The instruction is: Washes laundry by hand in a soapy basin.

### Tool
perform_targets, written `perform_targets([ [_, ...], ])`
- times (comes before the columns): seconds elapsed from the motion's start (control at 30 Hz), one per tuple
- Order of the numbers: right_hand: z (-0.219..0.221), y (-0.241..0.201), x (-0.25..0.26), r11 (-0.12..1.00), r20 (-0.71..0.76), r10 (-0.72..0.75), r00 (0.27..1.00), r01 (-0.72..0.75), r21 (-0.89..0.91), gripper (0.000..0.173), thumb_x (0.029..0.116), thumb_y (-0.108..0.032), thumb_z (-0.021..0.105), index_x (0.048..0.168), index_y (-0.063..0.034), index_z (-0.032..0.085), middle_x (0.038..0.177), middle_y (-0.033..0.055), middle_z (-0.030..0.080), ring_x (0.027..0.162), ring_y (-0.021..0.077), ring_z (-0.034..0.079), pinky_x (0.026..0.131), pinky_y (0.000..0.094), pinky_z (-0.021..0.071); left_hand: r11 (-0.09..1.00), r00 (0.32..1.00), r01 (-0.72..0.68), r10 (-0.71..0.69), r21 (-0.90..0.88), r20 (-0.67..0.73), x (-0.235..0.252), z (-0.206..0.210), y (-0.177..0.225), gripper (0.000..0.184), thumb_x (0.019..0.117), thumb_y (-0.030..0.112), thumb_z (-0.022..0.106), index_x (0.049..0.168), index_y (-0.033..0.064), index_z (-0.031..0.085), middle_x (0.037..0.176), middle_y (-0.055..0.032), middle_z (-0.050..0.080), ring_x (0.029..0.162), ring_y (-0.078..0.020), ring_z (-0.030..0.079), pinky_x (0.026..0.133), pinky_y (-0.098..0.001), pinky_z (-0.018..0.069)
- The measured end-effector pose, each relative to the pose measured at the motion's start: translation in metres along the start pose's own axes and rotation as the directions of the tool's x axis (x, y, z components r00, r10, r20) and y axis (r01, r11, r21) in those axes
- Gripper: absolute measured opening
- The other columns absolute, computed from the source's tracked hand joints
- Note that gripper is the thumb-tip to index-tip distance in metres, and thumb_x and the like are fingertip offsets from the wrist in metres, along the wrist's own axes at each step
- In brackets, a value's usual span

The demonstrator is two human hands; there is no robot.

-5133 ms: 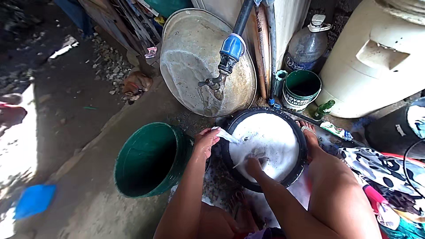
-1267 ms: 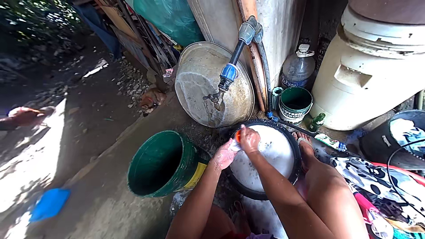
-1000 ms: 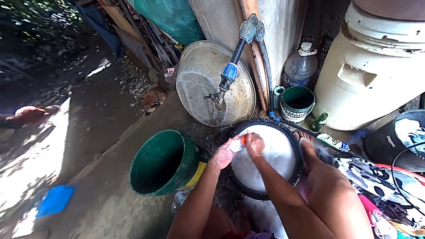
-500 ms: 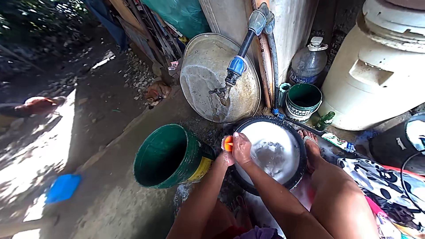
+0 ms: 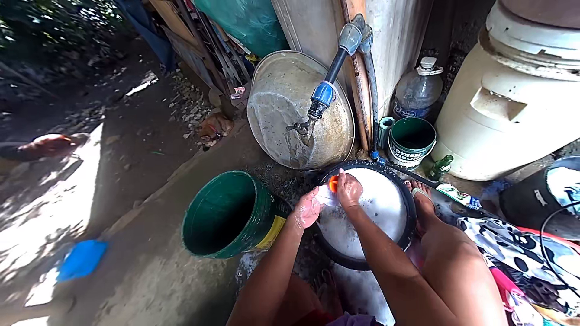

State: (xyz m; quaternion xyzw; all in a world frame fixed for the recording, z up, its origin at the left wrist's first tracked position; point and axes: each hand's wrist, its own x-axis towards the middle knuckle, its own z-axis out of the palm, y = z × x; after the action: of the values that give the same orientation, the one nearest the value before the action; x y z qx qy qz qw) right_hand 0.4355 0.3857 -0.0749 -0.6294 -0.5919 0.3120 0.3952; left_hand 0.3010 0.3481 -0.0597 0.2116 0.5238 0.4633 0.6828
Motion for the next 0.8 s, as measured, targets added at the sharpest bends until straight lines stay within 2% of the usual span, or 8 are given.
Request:
perform_targets([
  [0.1,0.013,-0.047,-0.033,0.938,-0.134,-0.228,0.965,0.254,0.235,0.053,0.1064,-0.025,0.039,0.084,0.0067,0.074,0.089,0.0218,0.075,0.091,0.0365,0.074,0.085,0.0542,0.0571,0.994,0.993,-0.030,0.017,-0.110,-0.121,-0.009,-0.002,-0.011,0.043,0.1125,0.031,0.016,0.115,0.0102,0.054,0.093,-0.0049,0.065,0.085,-0.0149,0.064,0.077,-0.0335,0.0542],
  [0.17,0.024,-0.039,-0.037,0.922,-0.181,-0.276,0.944,0.313,0.226,0.052,0.1049,-0.023,0.041,0.080,0.0066,0.074,0.086,0.0214,0.075,0.088,0.0367,0.075,0.082,0.0542,0.0579,0.991,0.989,-0.030,0.011,-0.128,-0.145,-0.016,0.002,-0.009,0.046,0.1121,0.034,0.014,0.109,0.0118,0.054,0.086,-0.0034,0.066,0.079,-0.0130,0.065,0.071,-0.0311,0.0556],
  [0.27,0.011,0.008,-0.006,0.999,-0.031,-0.049,0.998,0.050,0.020,0.059,0.1082,-0.032,0.032,0.092,0.0061,0.074,0.099,0.0229,0.075,0.102,0.0399,0.073,0.089,0.0587,0.0536,0.999,0.999,-0.033,0.033,0.012,0.013,-0.005,-0.002,0.005,0.048,0.1134,0.028,0.020,0.144,0.0040,0.048,0.130,-0.0116,0.064,0.115,-0.0194,0.063,0.098,-0.0352,0.0515],
  [0.3,0.005,0.009,-0.004,1.000,0.010,0.009,1.000,-0.009,0.006,0.061,0.1087,-0.034,0.030,0.093,0.0054,0.074,0.102,0.0224,0.075,0.105,0.0395,0.072,0.091,0.0588,0.0516,0.999,0.999,-0.034,0.034,0.042,0.015,-0.003,-0.004,0.004,0.048,0.1136,0.028,0.020,0.146,0.0037,0.047,0.135,-0.0119,0.062,0.120,-0.0196,0.061,0.101,-0.0354,0.0499],
  [0.47,0.029,-0.039,-0.041,0.907,-0.195,-0.308,0.931,0.349,0.235,0.054,0.1052,-0.028,0.041,0.075,0.0039,0.073,0.081,0.0187,0.074,0.083,0.0346,0.074,0.079,0.0525,0.0579,0.997,0.994,-0.028,0.020,-0.068,-0.112,-0.016,0.001,-0.010,0.047,0.1120,0.036,0.014,0.115,0.0117,0.054,0.092,-0.0044,0.066,0.084,-0.0144,0.065,0.074,-0.0332,0.0553],
  [0.6,0.012,0.042,-0.009,0.990,-0.023,0.139,0.990,-0.139,-0.013,0.057,0.1094,-0.035,0.034,0.104,0.0038,0.075,0.110,0.0236,0.075,0.111,0.0397,0.070,0.096,0.0599,0.0523,0.999,0.998,-0.017,0.014,0.039,0.058,0.001,-0.003,-0.001,0.049,0.1137,0.027,0.019,0.146,0.0039,0.047,0.135,-0.0118,0.062,0.119,-0.0197,0.062,0.101,-0.0358,0.0504],
  [0.67,0.008,0.095,-0.006,0.904,-0.032,0.420,0.907,-0.421,-0.070,0.060,0.1111,-0.041,0.030,0.116,-0.0008,0.074,0.125,0.0230,0.070,0.123,0.0388,0.064,0.105,0.0589,0.0472,0.998,0.999,-0.014,0.011,0.053,0.046,0.007,-0.003,-0.002,0.047,0.1136,0.025,0.021,0.150,0.0060,0.044,0.142,-0.0110,0.058,0.124,-0.0196,0.059,0.103,-0.0363,0.0490],
  [0.8,0.016,0.180,-0.041,0.810,0.131,0.586,0.799,-0.581,-0.080,0.041,0.1101,-0.020,0.043,0.132,0.0093,0.061,0.139,0.0334,0.058,0.136,0.0451,0.052,0.117,0.0550,0.0380,0.998,1.000,0.018,-0.018,0.055,0.012,0.014,-0.008,-0.006,0.047,0.1136,0.026,0.020,0.153,0.0103,0.040,0.146,-0.0101,0.054,0.127,-0.0200,0.057,0.103,-0.0377,0.0481],
])
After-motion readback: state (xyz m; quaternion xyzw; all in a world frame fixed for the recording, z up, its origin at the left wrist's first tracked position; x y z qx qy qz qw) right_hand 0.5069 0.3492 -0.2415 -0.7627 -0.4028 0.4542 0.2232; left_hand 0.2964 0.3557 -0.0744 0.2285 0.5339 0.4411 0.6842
